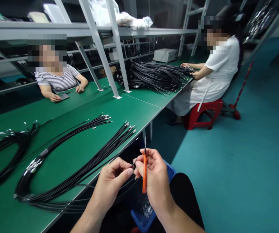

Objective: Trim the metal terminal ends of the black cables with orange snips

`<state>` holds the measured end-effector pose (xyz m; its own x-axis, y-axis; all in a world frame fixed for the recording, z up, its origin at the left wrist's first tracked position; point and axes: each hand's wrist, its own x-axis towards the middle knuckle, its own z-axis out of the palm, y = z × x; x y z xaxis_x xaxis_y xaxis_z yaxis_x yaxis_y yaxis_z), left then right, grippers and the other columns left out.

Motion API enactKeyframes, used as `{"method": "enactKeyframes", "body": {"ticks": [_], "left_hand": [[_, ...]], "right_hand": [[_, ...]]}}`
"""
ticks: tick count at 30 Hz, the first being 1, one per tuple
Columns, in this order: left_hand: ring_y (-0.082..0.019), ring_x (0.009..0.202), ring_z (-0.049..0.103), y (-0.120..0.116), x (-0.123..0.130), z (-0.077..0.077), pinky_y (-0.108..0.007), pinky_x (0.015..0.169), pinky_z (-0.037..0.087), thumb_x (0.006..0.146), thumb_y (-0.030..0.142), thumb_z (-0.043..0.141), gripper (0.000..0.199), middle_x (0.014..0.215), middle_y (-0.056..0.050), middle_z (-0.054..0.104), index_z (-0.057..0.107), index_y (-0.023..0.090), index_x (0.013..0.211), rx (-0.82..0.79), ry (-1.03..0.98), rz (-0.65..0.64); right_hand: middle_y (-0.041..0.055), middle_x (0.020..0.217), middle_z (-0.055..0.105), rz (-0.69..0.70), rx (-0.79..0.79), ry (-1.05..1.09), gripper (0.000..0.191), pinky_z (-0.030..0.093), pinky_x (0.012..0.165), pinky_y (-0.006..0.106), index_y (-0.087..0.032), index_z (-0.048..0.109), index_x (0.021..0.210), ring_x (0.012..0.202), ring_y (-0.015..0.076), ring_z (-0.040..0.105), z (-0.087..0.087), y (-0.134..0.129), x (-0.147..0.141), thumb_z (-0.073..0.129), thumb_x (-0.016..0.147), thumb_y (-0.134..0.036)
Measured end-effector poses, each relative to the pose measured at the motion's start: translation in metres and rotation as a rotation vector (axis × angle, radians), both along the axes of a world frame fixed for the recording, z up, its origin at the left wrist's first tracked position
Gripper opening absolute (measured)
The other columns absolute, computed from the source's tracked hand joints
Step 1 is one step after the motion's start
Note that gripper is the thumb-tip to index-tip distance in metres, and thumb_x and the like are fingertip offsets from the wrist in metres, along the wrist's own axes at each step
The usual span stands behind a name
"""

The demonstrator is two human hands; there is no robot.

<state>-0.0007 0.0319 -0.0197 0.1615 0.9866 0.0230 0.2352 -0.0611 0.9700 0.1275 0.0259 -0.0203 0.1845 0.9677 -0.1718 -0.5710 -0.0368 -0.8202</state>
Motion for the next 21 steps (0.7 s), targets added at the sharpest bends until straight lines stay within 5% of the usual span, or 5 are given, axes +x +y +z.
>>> {"method": "enactKeyframes", "body": {"ticks": [12, 21], "left_hand": [[-0.013, 0.059, 0.054, -0.013, 0.006, -0.004, -0.023, 0.054, 0.039, 0.082, 0.022, 0.06, 0.01, 0.069, -0.001, 0.06, 0.066, 0.02, 0.074, 0.308, 0.34, 0.111], [-0.012, 0.062, 0.059, -0.01, 0.0, -0.008, -0.022, 0.059, 0.046, 0.084, 0.024, 0.059, 0.01, 0.069, 0.001, 0.064, 0.056, 0.018, 0.077, -0.035, -0.221, -0.018]], "right_hand": [[-0.0056, 0.066, 0.059, -0.019, -0.035, -0.019, 0.029, 0.04, 0.046, 0.017, -0.02, 0.055, 0.089, 0.047, 0.0062, 0.049, 0.002, 0.0, -0.002, 0.071, 0.066, -0.012], [-0.0037, 0.063, 0.057, 0.149, -0.137, 0.343, 0.027, 0.041, 0.048, 0.019, -0.017, 0.055, 0.089, 0.049, 0.0076, 0.048, -0.004, -0.002, -0.011, 0.068, 0.066, -0.01]]}}
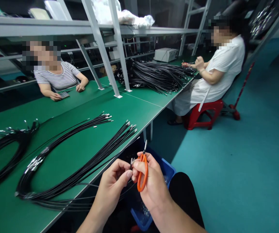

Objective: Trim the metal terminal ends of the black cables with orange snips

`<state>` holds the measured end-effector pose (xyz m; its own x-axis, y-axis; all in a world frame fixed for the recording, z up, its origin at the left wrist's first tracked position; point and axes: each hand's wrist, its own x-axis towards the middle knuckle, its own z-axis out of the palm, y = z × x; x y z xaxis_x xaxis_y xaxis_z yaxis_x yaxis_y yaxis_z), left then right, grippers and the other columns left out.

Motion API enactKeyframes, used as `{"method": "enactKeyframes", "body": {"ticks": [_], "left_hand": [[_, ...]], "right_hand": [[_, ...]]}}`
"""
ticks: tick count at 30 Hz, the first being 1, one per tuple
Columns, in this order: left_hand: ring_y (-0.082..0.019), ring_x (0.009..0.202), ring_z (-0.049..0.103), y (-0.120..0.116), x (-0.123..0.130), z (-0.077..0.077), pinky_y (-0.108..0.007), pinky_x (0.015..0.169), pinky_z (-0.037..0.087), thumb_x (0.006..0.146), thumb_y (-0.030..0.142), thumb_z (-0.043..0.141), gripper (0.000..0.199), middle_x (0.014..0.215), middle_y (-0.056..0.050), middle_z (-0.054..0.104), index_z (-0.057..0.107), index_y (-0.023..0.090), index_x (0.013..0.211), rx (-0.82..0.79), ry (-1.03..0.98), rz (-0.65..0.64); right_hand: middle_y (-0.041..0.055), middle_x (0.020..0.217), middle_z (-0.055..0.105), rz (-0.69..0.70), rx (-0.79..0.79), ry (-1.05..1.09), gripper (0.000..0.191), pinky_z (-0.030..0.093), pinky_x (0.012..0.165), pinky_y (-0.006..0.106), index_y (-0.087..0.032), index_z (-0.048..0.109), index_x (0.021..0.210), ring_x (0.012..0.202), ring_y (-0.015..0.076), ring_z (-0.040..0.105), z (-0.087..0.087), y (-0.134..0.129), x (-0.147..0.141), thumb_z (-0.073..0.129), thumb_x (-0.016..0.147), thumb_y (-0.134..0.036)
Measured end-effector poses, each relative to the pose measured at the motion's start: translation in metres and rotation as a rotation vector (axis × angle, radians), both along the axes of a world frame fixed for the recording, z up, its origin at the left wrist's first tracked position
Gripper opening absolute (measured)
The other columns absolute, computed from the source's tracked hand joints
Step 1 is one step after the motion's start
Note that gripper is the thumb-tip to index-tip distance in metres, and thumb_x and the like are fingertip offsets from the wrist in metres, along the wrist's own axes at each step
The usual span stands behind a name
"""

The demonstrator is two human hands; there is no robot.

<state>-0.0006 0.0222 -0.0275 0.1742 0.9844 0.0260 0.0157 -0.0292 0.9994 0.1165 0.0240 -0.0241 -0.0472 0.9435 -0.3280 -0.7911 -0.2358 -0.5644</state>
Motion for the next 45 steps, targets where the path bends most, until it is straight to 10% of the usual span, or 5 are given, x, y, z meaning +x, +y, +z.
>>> {"method": "enactKeyframes", "body": {"ticks": [31, 45], "left_hand": [[-0.008, 0.058, 0.047, 0.007, -0.005, 0.007, -0.022, 0.055, 0.043, 0.08, 0.019, 0.063, 0.011, 0.072, 0.002, 0.053, 0.053, 0.015, 0.075, -0.142, -0.43, -0.017], [-0.012, 0.067, 0.051, 0.012, -0.014, 0.013, -0.023, 0.061, 0.044, 0.083, 0.025, 0.058, 0.011, 0.079, 0.0, 0.053, 0.056, 0.016, 0.076, 0.003, -0.146, 0.007]], "right_hand": [[-0.0026, 0.061, 0.057, 0.049, 0.014, 0.072, 0.022, 0.039, 0.044, 0.017, -0.015, 0.06, 0.083, 0.046, 0.0069, 0.046, 0.0, 0.001, -0.01, 0.069, 0.064, -0.008], [-0.0019, 0.063, 0.056, 0.051, 0.016, 0.121, 0.023, 0.039, 0.044, 0.017, -0.015, 0.062, 0.085, 0.048, 0.007, 0.046, 0.001, 0.002, -0.012, 0.067, 0.065, -0.006]]}}
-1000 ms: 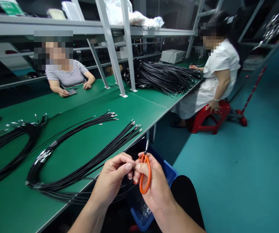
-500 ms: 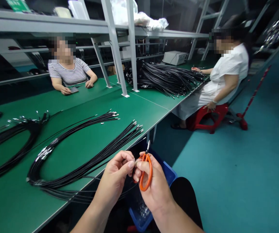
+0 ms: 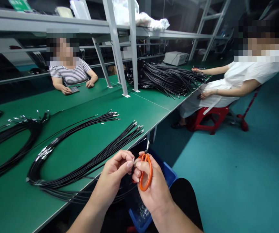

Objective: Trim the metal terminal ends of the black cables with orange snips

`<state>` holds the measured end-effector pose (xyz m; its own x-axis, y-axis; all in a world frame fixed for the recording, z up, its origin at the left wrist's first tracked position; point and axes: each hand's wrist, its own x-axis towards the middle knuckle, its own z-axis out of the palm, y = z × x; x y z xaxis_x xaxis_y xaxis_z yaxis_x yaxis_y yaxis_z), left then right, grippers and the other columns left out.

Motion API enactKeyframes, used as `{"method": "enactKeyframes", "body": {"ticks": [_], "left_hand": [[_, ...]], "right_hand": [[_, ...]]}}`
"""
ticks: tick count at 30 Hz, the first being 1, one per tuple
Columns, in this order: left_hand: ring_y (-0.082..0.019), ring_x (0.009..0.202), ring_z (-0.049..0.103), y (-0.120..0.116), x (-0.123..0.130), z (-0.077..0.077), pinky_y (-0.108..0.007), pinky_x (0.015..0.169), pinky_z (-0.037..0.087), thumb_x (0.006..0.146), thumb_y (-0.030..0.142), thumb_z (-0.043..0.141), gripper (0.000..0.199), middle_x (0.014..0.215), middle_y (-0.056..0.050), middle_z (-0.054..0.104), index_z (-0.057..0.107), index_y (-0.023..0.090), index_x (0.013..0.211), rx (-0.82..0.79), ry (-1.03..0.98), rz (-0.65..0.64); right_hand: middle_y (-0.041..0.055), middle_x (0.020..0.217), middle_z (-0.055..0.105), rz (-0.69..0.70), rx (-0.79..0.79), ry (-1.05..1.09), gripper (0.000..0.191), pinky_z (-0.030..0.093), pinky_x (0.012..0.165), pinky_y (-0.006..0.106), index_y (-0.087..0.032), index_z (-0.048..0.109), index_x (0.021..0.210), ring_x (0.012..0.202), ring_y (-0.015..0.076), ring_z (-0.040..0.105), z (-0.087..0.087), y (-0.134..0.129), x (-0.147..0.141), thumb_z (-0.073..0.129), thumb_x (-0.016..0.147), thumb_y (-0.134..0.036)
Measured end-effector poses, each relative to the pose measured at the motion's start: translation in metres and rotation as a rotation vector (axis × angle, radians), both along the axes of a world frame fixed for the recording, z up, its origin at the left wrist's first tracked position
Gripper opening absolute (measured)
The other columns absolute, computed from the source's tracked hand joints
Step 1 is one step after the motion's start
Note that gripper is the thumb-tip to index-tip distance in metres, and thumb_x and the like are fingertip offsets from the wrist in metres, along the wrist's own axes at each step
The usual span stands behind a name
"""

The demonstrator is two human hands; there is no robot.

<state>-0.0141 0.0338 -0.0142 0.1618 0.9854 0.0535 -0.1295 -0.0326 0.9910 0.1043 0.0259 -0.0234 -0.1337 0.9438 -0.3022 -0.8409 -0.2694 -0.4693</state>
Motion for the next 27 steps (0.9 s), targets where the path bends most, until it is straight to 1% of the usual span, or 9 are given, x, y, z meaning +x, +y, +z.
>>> {"method": "enactKeyframes", "body": {"ticks": [3, 7, 9, 11, 15, 18, 21, 24, 27], "left_hand": [[-0.012, 0.069, 0.054, -0.004, -0.004, -0.003, -0.025, 0.067, 0.047, 0.088, 0.02, 0.05, 0.006, 0.08, 0.0, 0.056, 0.056, 0.018, 0.085, 0.129, 0.202, 0.12], [-0.016, 0.087, 0.061, -0.009, -0.008, -0.004, -0.025, 0.073, 0.049, 0.086, 0.01, 0.049, 0.023, 0.104, -0.007, 0.059, 0.061, 0.022, 0.102, 0.583, 0.722, 0.301], [-0.015, 0.084, 0.063, -0.01, -0.009, -0.003, -0.023, 0.069, 0.05, 0.085, 0.01, 0.052, 0.023, 0.105, -0.007, 0.059, 0.065, 0.022, 0.099, 0.738, 0.866, 0.328], [-0.015, 0.08, 0.063, -0.008, -0.011, -0.002, -0.023, 0.068, 0.05, 0.084, 0.01, 0.053, 0.019, 0.103, -0.007, 0.06, 0.067, 0.022, 0.092, 0.784, 0.919, 0.36], [-0.017, 0.085, 0.062, -0.008, -0.015, 0.002, -0.026, 0.071, 0.049, 0.085, 0.012, 0.05, 0.017, 0.099, -0.006, 0.061, 0.063, 0.021, 0.092, 0.585, 0.821, 0.361], [-0.016, 0.078, 0.062, -0.012, -0.012, 0.004, -0.026, 0.069, 0.05, 0.086, 0.017, 0.052, 0.014, 0.091, -0.004, 0.064, 0.06, 0.021, 0.097, 0.337, 0.654, 0.194], [-0.015, 0.07, 0.063, -0.014, -0.004, 0.003, -0.025, 0.066, 0.05, 0.086, 0.022, 0.055, 0.005, 0.08, -0.001, 0.066, 0.06, 0.02, 0.086, 0.165, 0.501, 0.101], [-0.014, 0.065, 0.061, -0.014, -0.001, -0.001, -0.024, 0.063, 0.047, 0.086, 0.024, 0.054, 0.011, 0.072, 0.0, 0.065, 0.059, 0.019, 0.077, 0.135, 0.435, 0.151], [-0.014, 0.063, 0.058, -0.012, -0.001, -0.002, -0.022, 0.059, 0.044, 0.084, 0.024, 0.057, 0.013, 0.068, 0.001, 0.064, 0.059, 0.018, 0.073, 0.123, 0.412, 0.17]], "right_hand": [[-0.0027, 0.06, 0.055, 0.01, -0.01, 0.032, 0.022, 0.039, 0.044, 0.017, -0.015, 0.061, 0.084, 0.048, 0.0069, 0.045, 0.0, 0.001, 0.0, 0.066, 0.065, -0.005], [-0.003, 0.06, 0.054, 0.02, -0.007, 0.056, 0.021, 0.039, 0.045, 0.018, -0.015, 0.061, 0.085, 0.049, 0.0073, 0.046, -0.003, 0.002, -0.002, 0.067, 0.067, -0.005], [-0.003, 0.061, 0.054, 0.024, -0.011, 0.061, 0.021, 0.039, 0.045, 0.018, -0.015, 0.061, 0.086, 0.049, 0.0074, 0.046, -0.004, 0.001, -0.003, 0.067, 0.068, -0.006], [-0.0027, 0.062, 0.054, 0.027, -0.012, 0.067, 0.021, 0.039, 0.045, 0.017, -0.015, 0.061, 0.087, 0.05, 0.0073, 0.046, -0.004, 0.001, -0.004, 0.067, 0.069, -0.006], [-0.0014, 0.065, 0.056, 0.005, 0.01, 0.075, 0.021, 0.039, 0.045, 0.017, -0.015, 0.061, 0.086, 0.051, 0.0069, 0.047, 0.0, 0.002, -0.003, 0.066, 0.069, -0.005], [-0.0007, 0.065, 0.058, -0.019, 0.007, 0.056, 0.022, 0.04, 0.045, 0.016, -0.015, 0.062, 0.086, 0.051, 0.0067, 0.048, 0.004, 0.004, -0.005, 0.067, 0.067, -0.005], [-0.0003, 0.068, 0.06, -0.046, 0.004, 0.035, 0.024, 0.041, 0.046, 0.015, -0.015, 0.061, 0.087, 0.051, 0.0063, 0.049, 0.005, 0.005, -0.008, 0.067, 0.066, -0.006], [-0.0016, 0.067, 0.06, -0.039, 0.043, -0.02, 0.024, 0.041, 0.046, 0.016, -0.016, 0.059, 0.088, 0.052, 0.0064, 0.049, 0.005, 0.006, -0.008, 0.067, 0.068, -0.006], [-0.0028, 0.066, 0.06, -0.073, 0.098, -0.175, 0.024, 0.038, 0.044, 0.015, -0.018, 0.056, 0.092, 0.049, 0.0061, 0.048, 0.006, 0.008, -0.006, 0.069, 0.073, -0.012]]}}
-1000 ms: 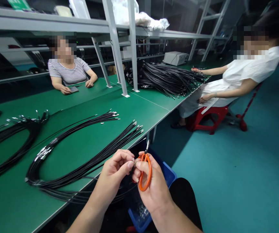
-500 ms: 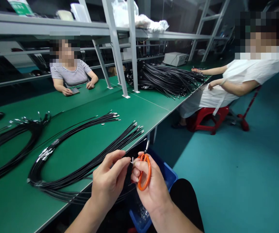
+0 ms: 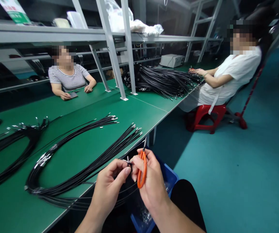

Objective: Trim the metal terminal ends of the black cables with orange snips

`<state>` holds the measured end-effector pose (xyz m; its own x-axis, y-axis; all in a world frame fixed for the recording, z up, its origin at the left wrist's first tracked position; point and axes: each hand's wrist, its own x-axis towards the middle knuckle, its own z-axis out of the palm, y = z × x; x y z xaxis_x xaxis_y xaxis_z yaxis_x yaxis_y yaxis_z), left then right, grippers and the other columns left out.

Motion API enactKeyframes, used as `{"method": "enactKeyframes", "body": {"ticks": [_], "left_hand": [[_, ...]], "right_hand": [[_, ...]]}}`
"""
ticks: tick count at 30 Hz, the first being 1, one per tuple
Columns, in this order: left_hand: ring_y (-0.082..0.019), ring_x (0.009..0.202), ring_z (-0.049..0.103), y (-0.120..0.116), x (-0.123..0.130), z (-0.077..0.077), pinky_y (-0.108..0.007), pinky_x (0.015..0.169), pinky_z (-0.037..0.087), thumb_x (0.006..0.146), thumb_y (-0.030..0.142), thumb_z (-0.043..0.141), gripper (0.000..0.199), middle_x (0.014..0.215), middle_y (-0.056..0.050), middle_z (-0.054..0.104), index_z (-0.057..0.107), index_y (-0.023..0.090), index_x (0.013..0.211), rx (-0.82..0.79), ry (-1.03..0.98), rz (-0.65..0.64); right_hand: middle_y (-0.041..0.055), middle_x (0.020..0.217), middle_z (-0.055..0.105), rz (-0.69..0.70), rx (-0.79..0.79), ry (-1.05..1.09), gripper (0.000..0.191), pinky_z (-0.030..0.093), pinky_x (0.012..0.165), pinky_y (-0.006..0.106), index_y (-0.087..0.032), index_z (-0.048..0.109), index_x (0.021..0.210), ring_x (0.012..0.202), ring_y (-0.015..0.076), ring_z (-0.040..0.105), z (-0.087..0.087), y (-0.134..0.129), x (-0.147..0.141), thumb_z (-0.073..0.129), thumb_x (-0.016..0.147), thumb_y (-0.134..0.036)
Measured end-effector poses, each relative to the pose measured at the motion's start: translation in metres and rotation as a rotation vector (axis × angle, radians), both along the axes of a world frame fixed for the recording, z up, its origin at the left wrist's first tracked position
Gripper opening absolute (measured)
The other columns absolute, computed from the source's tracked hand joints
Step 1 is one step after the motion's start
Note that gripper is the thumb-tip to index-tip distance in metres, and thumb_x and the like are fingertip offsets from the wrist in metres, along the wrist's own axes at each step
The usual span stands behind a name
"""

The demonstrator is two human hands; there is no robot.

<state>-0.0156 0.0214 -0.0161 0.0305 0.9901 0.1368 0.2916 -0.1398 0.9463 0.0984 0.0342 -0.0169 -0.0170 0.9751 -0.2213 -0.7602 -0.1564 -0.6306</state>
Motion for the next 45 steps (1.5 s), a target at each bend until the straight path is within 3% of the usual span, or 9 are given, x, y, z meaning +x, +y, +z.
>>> {"method": "enactKeyframes", "body": {"ticks": [5, 11, 16, 20, 25, 34, 39, 42, 45], "left_hand": [[-0.013, 0.062, 0.054, 0.0, 0.0, 0.003, -0.022, 0.058, 0.041, 0.082, 0.024, 0.06, 0.014, 0.066, 0.001, 0.061, 0.059, 0.017, 0.07, -0.02, -0.01, -0.013], [-0.01, 0.056, 0.048, -0.001, -0.001, 0.006, -0.02, 0.053, 0.038, 0.08, 0.027, 0.062, 0.016, 0.064, 0.002, 0.059, 0.059, 0.017, 0.069, -0.094, -0.193, -0.045], [-0.008, 0.051, 0.044, 0.002, -0.006, 0.008, -0.018, 0.05, 0.036, 0.077, 0.027, 0.066, 0.017, 0.059, 0.004, 0.052, 0.057, 0.015, 0.067, -0.169, -0.305, -0.032], [-0.007, 0.051, 0.042, 0.004, -0.007, 0.008, -0.018, 0.05, 0.035, 0.077, 0.027, 0.066, 0.02, 0.058, 0.005, 0.05, 0.055, 0.015, 0.066, -0.186, -0.315, -0.047], [-0.008, 0.051, 0.041, 0.002, -0.004, 0.008, -0.02, 0.049, 0.034, 0.076, 0.029, 0.066, 0.021, 0.059, 0.004, 0.05, 0.055, 0.014, 0.067, -0.205, -0.317, -0.05], [-0.009, 0.051, 0.043, 0.0, -0.005, 0.006, -0.02, 0.049, 0.035, 0.077, 0.029, 0.066, 0.02, 0.058, 0.003, 0.052, 0.056, 0.015, 0.066, -0.175, -0.268, -0.054], [-0.012, 0.058, 0.05, -0.005, -0.003, 0.001, -0.022, 0.056, 0.039, 0.08, 0.025, 0.062, 0.014, 0.065, 0.001, 0.059, 0.06, 0.017, 0.069, -0.023, -0.054, 0.004], [-0.012, 0.061, 0.052, -0.005, -0.003, -0.001, -0.022, 0.059, 0.04, 0.081, 0.023, 0.061, 0.012, 0.066, 0.001, 0.059, 0.061, 0.018, 0.07, 0.044, 0.023, 0.037], [-0.011, 0.056, 0.049, -0.003, -0.005, 0.0, -0.021, 0.054, 0.039, 0.08, 0.026, 0.063, 0.015, 0.061, 0.003, 0.055, 0.059, 0.018, 0.069, -0.032, -0.095, 0.006]], "right_hand": [[-0.0023, 0.075, 0.065, -0.04, 0.062, -0.185, 0.035, 0.039, 0.047, 0.014, -0.02, 0.055, 0.094, 0.05, 0.0046, 0.049, 0.007, 0.003, 0.001, 0.078, 0.069, -0.017], [-0.0057, 0.066, 0.059, 0.037, 0.089, -0.097, 0.029, 0.04, 0.05, 0.016, -0.02, 0.054, 0.089, 0.05, 0.0053, 0.048, 0.007, 0.0, 0.0, 0.074, 0.07, -0.013], [-0.006, 0.067, 0.06, -0.076, 0.095, -0.333, 0.031, 0.037, 0.047, 0.016, -0.022, 0.054, 0.093, 0.05, 0.0059, 0.046, -0.002, -0.004, 0.004, 0.074, 0.07, -0.016], [-0.0005, 0.086, 0.068, -0.178, 0.197, -0.524, 0.028, 0.045, 0.055, 0.02, -0.025, 0.055, 0.097, 0.061, 0.0094, 0.055, -0.004, -0.007, 0.009, 0.072, 0.075, -0.021], [0.0028, 0.094, 0.069, -0.082, 0.343, -0.692, 0.024, 0.052, 0.07, 0.026, -0.025, 0.057, 0.097, 0.08, 0.0161, 0.065, 0.0, -0.008, 0.009, 0.069, 0.077, -0.017], [-0.0019, 0.074, 0.067, 0.003, 0.188, -0.45, 0.026, 0.047, 0.056, 0.019, -0.023, 0.056, 0.091, 0.062, 0.0111, 0.06, 0.009, -0.005, 0.005, 0.074, 0.072, -0.019], [-0.0033, 0.068, 0.064, 0.019, 0.07, -0.304, 0.028, 0.04, 0.049, 0.016, -0.021, 0.053, 0.09, 0.05, 0.0065, 0.049, 0.011, -0.001, 0.007, 0.07, 0.07, -0.011], [-0.0032, 0.066, 0.063, 0.041, 0.041, -0.287, 0.028, 0.037, 0.046, 0.017, -0.019, 0.052, 0.091, 0.047, 0.0058, 0.046, 0.008, 0.002, 0.011, 0.064, 0.069, -0.008], [-0.0035, 0.067, 0.063, -0.022, 0.055, -0.392, 0.028, 0.038, 0.048, 0.018, -0.02, 0.052, 0.093, 0.051, 0.0075, 0.05, 0.003, 0.001, 0.015, 0.063, 0.07, -0.008]]}}
